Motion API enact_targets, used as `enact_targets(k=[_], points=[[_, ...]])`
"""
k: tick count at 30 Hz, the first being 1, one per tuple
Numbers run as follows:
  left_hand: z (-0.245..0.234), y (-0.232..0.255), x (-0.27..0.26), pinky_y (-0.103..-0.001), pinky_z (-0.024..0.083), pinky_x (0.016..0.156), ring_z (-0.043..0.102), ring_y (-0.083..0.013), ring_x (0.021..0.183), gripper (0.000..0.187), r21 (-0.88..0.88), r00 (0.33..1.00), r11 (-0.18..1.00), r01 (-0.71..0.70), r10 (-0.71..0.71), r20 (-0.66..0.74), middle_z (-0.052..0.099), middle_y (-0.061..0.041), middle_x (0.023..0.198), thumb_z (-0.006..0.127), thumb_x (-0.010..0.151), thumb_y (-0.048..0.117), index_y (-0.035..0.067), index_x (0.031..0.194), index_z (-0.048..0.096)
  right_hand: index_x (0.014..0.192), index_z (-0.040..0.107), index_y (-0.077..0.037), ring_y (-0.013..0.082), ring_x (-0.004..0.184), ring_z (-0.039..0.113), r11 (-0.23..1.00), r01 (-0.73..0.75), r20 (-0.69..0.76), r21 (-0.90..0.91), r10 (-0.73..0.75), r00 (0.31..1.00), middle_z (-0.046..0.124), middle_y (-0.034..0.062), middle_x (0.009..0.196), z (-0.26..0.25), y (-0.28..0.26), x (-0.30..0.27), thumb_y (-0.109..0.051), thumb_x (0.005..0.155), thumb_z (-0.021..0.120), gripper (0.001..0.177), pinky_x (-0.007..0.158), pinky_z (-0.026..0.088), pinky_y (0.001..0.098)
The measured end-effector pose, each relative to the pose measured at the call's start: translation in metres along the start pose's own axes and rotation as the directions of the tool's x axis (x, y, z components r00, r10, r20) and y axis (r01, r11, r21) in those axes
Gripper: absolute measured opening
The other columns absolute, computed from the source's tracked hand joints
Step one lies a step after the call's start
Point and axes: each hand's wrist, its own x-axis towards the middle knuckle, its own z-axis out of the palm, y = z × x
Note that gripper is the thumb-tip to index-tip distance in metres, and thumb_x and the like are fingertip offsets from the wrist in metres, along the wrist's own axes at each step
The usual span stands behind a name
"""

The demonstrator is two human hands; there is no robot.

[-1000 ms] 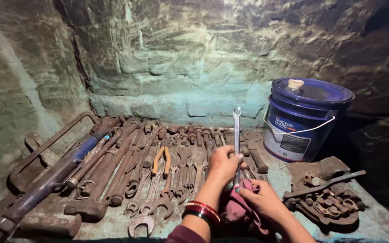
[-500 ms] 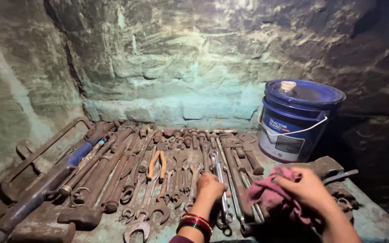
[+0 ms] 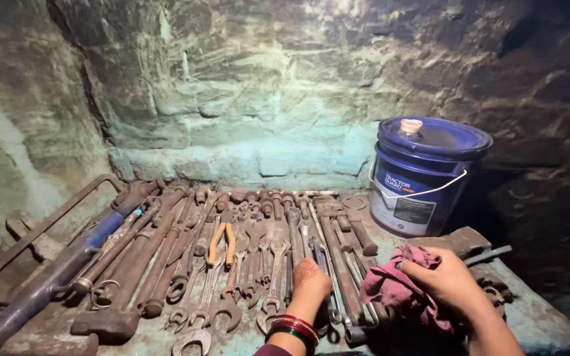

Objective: The person cleans various metal wrenches and socket tools using a cloth, picking up items one at a time to wipe them.

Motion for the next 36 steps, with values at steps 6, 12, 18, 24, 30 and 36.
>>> enact_targets(k=[6, 12, 18, 24, 30, 36], points=[[0.023, 0.001, 0.004, -0.041, 0.054, 0.098, 0.066, -0.0376, 0.115, 0.029, 0.074, 0.995, 0.993, -0.094, 0.095, -0.006, 0.068, -0.027, 0.114, 0.071, 0.08, 0.007, -0.003, 0.107, 0.07, 0.097, 0.08, 0.0, 0.015, 0.059, 0.062, 0.995, -0.088, -0.004, -0.043, 0.088, 0.996, 0.074, 0.007, 0.073, 0.012, -0.006, -0.002, -0.023, 0.086, 0.08, 0.026, 0.053, 0.052, 0.0345], [-0.007, 0.014, -0.024, -0.043, 0.054, 0.097, 0.067, -0.0394, 0.112, 0.026, 0.153, 0.962, 0.95, -0.271, 0.271, 0.022, 0.07, -0.027, 0.112, 0.064, 0.084, 0.01, 0.001, 0.106, 0.075, 0.098, 0.08, 0.0, 0.0132, 0.064, 0.065, 0.994, -0.049, -0.004, -0.102, 0.048, 0.999, 0.077, 0.0055, 0.075, 0.02, -0.006, 0.0, -0.022, 0.082, 0.079, 0.027, 0.058, 0.054, 0.0334], [-0.066, 0.017, -0.055, -0.046, 0.056, 0.094, 0.069, -0.0367, 0.111, 0.027, 0.406, 0.888, 0.794, -0.453, 0.359, 0.289, 0.072, -0.021, 0.116, 0.063, 0.089, 0.019, 0.005, 0.109, 0.075, 0.097, 0.077, 0.001, 0.0122, 0.066, 0.063, 0.995, -0.004, 0.009, -0.102, 0.005, 1.0, 0.076, 0.0061, 0.076, 0.016, 0.003, 0.007, -0.02, 0.082, 0.078, 0.026, 0.061, 0.053, 0.0333], [-0.039, -0.018, -0.082, -0.048, 0.056, 0.087, 0.069, -0.0368, 0.104, 0.023, 0.525, 0.861, 0.687, -0.502, 0.452, 0.233, 0.071, -0.018, 0.111, 0.064, 0.087, 0.016, 0.008, 0.103, 0.077, 0.099, 0.08, 0.002, 0.0122, 0.068, 0.064, 0.996, 0.018, 0.028, -0.09, -0.016, 0.999, 0.078, 0.0061, 0.079, 0.025, 0.001, 0.012, -0.021, 0.079, 0.079, 0.03, 0.062, 0.054, 0.0329], [-0.058, -0.015, -0.098, -0.055, 0.051, 0.088, 0.062, -0.0364, 0.114, 0.02, 0.478, 0.783, 0.629, -0.613, 0.563, 0.264, 0.065, -0.016, 0.114, 0.067, 0.082, 0.016, 0.007, 0.097, 0.076, 0.098, 0.08, 0.003, 0.0121, 0.068, 0.064, 0.986, 0.03, -0.004, -0.166, -0.031, 1.0, 0.078, 0.0068, 0.078, 0.033, -0.002, 0.013, -0.022, 0.079, 0.08, 0.031, 0.063, 0.054, 0.0326], [-0.112, 0.019, -0.119, -0.061, 0.04, 0.099, 0.053, -0.0444, 0.121, 0.031, 0.336, 0.756, 0.684, -0.647, 0.634, 0.165, 0.052, -0.022, 0.124, 0.069, 0.087, 0.03, 0.006, 0.107, 0.07, 0.1, 0.08, 0.002, 0.0129, 0.066, 0.063, 0.998, -0.016, 0.006, -0.052, 0.016, 1.0, 0.077, 0.006, 0.078, 0.032, -0.005, 0.012, -0.021, 0.08, 0.078, 0.03, 0.061, 0.053, 0.0328]])
